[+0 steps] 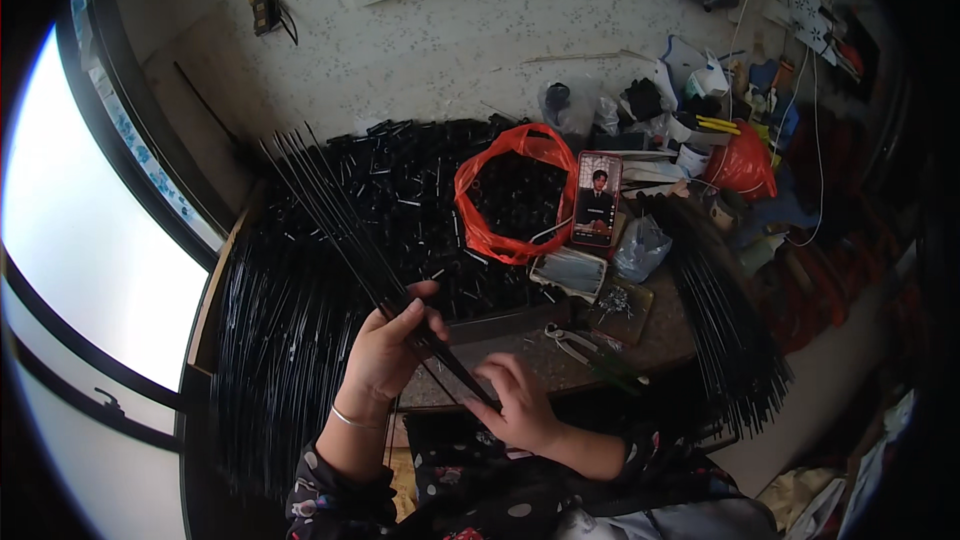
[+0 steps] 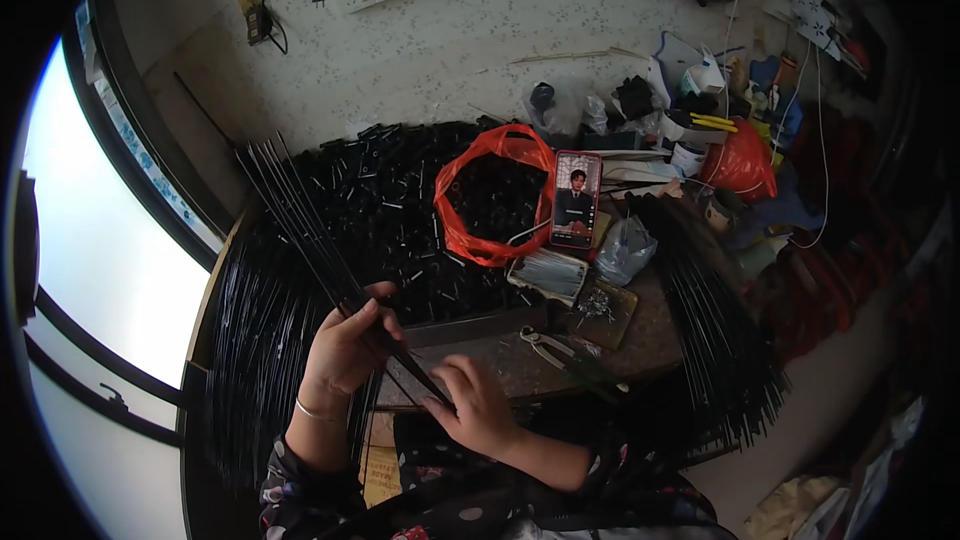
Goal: Stripping the ends of black wires using a hand tool at a precision workstation.
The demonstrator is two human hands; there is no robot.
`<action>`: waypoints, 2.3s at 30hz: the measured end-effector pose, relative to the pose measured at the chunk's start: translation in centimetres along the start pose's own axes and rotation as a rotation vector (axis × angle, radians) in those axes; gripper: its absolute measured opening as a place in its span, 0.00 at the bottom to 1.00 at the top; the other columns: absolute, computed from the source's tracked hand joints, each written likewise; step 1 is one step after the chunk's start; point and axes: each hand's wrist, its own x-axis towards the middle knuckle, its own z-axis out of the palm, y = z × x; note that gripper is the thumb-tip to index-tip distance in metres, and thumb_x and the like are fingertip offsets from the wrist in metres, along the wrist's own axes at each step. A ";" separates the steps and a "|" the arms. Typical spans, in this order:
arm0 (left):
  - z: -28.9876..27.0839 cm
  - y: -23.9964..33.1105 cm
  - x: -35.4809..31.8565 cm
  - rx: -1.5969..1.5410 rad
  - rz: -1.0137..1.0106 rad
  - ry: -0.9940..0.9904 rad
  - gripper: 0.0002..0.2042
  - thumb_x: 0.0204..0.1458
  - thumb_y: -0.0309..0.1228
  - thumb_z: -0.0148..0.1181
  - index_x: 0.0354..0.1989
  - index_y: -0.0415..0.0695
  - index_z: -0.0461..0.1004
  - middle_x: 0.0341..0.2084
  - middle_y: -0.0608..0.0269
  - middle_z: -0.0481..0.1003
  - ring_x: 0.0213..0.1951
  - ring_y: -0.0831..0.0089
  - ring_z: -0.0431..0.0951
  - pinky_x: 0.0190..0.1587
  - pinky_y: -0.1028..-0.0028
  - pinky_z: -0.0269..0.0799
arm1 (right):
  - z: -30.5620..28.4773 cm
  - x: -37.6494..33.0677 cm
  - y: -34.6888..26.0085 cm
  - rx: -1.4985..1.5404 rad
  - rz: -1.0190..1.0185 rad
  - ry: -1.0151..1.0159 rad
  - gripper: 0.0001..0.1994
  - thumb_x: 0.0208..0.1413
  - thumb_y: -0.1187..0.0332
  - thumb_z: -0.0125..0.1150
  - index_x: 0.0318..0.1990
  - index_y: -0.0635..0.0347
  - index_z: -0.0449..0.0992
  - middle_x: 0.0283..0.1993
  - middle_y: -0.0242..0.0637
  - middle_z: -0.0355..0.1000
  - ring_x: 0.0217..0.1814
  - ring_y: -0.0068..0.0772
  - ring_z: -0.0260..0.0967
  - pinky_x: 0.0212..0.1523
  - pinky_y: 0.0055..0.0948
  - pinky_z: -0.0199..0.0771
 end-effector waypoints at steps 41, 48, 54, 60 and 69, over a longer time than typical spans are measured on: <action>-1.1 2.7 -0.4 0.117 0.282 0.366 0.13 0.57 0.35 0.48 0.48 0.46 0.64 0.24 0.67 0.71 0.25 0.77 0.72 0.29 0.78 0.69 | -2.4 -1.5 2.2 0.697 0.442 -0.028 0.11 0.60 0.71 0.44 0.48 0.62 0.63 0.25 0.31 0.66 0.19 0.14 0.58 0.23 0.16 0.63; 3.6 -5.2 2.5 -0.236 -0.030 -0.051 0.12 0.53 0.29 0.54 0.43 0.37 0.70 0.34 0.54 0.75 0.39 0.63 0.76 0.46 0.66 0.71 | -2.6 -5.0 1.4 0.734 0.688 -0.333 0.18 0.57 0.71 0.49 0.56 0.56 0.58 0.24 0.29 0.68 0.20 0.16 0.62 0.22 0.18 0.64; 5.1 -6.3 1.8 0.155 0.212 -0.119 0.08 0.47 0.21 0.59 0.37 0.37 0.75 0.30 0.60 0.77 0.34 0.74 0.76 0.42 0.74 0.72 | -3.0 -7.3 5.2 0.881 0.527 -0.157 0.16 0.57 0.67 0.50 0.52 0.60 0.64 0.43 0.35 0.70 0.44 0.22 0.67 0.46 0.24 0.65; 1.2 -12.1 -2.8 0.854 0.521 -0.498 0.08 0.43 0.25 0.63 0.34 0.43 0.76 0.27 0.61 0.77 0.30 0.70 0.78 0.34 0.75 0.72 | -3.8 -0.6 7.3 1.612 1.183 -0.368 0.34 0.55 0.40 0.38 0.51 0.66 0.64 0.50 0.49 0.67 0.51 0.45 0.66 0.53 0.39 0.65; -3.0 -17.1 -0.7 0.941 0.622 -0.294 0.13 0.38 0.23 0.63 0.36 0.43 0.74 0.28 0.55 0.74 0.33 0.58 0.75 0.35 0.69 0.71 | -0.9 7.0 11.3 0.782 0.927 -0.049 0.37 0.53 0.37 0.40 0.57 0.64 0.56 0.57 0.52 0.60 0.50 0.49 0.67 0.51 0.43 0.66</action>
